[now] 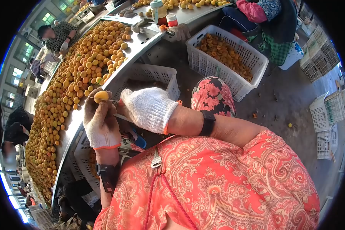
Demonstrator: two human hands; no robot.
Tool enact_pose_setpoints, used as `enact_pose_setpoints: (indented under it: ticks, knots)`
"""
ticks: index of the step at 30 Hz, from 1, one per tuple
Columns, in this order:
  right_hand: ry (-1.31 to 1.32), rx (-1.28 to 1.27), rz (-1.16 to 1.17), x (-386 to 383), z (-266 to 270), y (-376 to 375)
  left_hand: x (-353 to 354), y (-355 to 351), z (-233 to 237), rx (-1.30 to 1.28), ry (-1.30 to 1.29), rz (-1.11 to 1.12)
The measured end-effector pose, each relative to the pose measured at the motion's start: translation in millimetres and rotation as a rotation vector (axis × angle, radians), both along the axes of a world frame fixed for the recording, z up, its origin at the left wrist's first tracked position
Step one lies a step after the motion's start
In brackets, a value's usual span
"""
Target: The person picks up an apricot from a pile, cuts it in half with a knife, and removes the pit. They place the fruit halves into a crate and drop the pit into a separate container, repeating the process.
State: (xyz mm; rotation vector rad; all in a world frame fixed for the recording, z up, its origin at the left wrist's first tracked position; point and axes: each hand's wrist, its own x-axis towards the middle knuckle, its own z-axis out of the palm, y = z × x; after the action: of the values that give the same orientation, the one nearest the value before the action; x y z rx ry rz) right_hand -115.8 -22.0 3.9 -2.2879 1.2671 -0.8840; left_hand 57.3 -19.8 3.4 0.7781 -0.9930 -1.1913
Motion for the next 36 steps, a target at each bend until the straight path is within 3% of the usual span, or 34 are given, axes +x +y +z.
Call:
enact_pose_setpoints:
  ticks: [9,17,24,36]
  knots:
    - [0.104,-0.078,-0.019,-3.4,18.4,3.8,-3.0,5.5,12.4,0.022,0.029,-0.022]
    - [-0.125,0.104,0.086,-10.6,35.7,9.9,7.9,0.8,-0.8,0.005,0.157,-0.055]
    - [-0.107,0.051,0.069,-5.3,21.1,3.5,8.6,-0.7,0.9,-0.002,0.231,-0.162]
    - [-0.124,0.027,0.081,10.3,-1.4,-2.3,8.0,3.5,1.7,0.028,0.344,-0.137]
